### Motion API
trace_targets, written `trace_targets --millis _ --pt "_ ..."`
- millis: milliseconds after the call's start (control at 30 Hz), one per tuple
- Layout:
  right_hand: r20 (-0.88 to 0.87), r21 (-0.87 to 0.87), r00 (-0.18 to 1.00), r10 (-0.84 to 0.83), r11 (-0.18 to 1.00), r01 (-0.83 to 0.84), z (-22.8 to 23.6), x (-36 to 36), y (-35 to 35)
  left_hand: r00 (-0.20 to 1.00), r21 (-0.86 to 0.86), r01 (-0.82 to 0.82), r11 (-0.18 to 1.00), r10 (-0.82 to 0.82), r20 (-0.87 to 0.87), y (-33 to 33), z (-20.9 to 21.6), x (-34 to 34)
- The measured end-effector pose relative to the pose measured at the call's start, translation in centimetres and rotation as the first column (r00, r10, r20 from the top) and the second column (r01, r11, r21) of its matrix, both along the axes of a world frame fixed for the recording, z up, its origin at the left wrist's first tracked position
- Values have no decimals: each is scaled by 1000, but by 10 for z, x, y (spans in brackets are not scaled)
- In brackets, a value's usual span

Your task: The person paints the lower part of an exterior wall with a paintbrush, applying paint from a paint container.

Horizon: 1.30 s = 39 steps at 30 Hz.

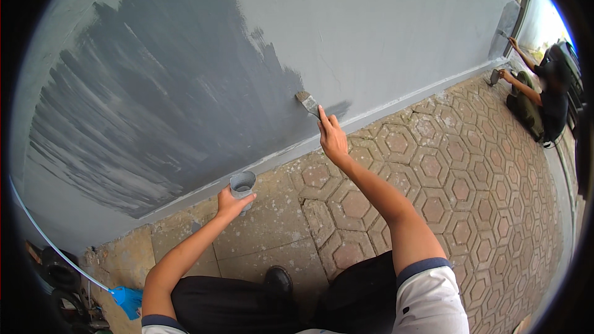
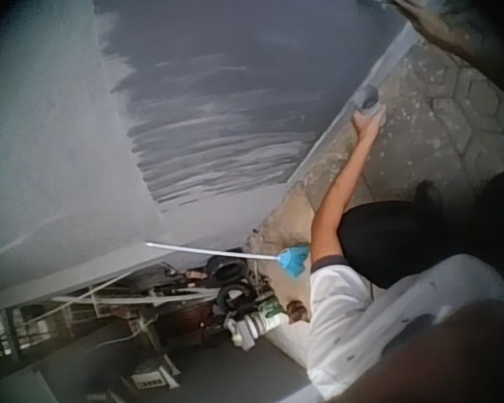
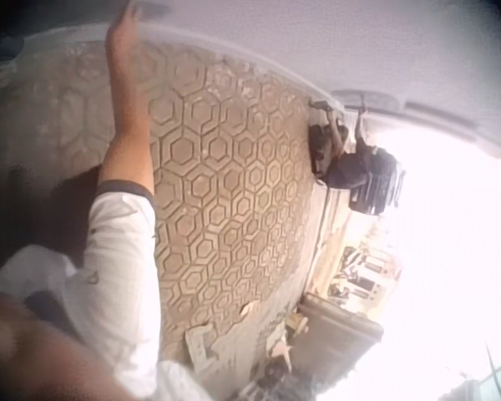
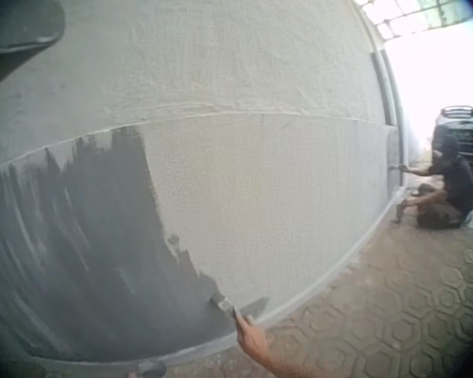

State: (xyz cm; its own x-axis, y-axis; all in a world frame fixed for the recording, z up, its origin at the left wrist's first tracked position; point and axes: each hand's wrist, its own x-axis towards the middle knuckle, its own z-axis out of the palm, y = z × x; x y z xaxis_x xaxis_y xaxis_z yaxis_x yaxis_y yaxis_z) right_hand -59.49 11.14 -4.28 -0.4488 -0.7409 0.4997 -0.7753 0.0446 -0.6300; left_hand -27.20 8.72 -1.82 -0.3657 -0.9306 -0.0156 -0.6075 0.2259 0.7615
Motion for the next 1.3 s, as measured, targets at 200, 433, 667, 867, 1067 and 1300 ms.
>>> trace_targets --millis 200,433,667,867,1067,1300 --pt "-83 457 996 -22 888 58 -78 -26 3 1000 4 18 1000 -18 8 0 -12 1" --pt "-83 307 995 -52 949 75 -23 -25 -2 999 23 -46 999 46 9 -8 -9 14" --pt "-108 149 994 34 989 -18 -3 -11 4 999 21 -34 999 34 11 -7 -11 10" --pt "-247 528 956 158 849 -4 -77 -32 4 1000 24 -8 1000 8 24 -4 -10 1" --pt "-310 219 948 69 976 1 -26 -28 0 998 52 -70 996 70 8 -7 -14 21" --pt "-338 236 939 60 971 23 -22 -36 2 998 54 -58 997 57 24 -9 -21 17"
